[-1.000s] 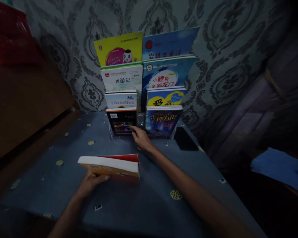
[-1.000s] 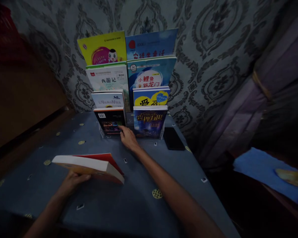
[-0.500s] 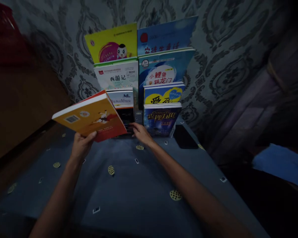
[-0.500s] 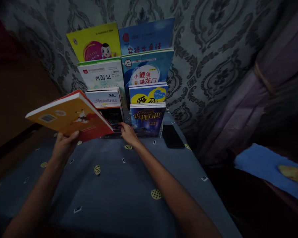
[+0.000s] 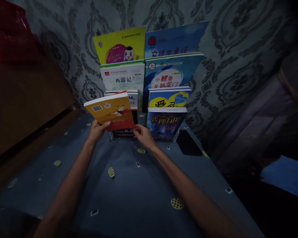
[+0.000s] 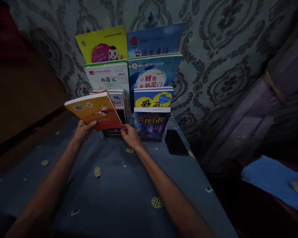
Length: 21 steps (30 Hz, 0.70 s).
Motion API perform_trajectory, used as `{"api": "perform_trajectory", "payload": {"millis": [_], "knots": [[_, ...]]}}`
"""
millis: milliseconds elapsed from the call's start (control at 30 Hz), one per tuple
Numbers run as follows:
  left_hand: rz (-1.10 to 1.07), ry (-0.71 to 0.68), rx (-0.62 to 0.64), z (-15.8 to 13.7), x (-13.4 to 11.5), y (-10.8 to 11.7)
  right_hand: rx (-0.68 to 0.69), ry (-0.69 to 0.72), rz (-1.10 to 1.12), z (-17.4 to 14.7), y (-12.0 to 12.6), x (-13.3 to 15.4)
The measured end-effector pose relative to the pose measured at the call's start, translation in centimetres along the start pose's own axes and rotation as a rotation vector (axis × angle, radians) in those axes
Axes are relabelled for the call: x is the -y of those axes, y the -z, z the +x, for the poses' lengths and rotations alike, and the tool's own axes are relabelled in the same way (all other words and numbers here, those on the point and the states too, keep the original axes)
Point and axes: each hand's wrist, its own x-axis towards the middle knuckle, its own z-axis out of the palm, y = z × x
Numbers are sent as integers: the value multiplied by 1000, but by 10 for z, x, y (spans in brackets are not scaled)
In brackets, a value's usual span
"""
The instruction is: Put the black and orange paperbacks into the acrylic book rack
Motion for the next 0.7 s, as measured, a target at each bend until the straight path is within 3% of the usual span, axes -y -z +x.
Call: {"api": "perform_trajectory", "payload": {"millis": [267,533,700], "knots": [[-10,5,16,7,18,1,-108,-52,56,0,-4,1],[98,-40,-26,8,29,6,-211,85,-293,-12,-15,-2],[232,-40,16,6,29,5,-218,160,-414,-15,-16,-5]]}}
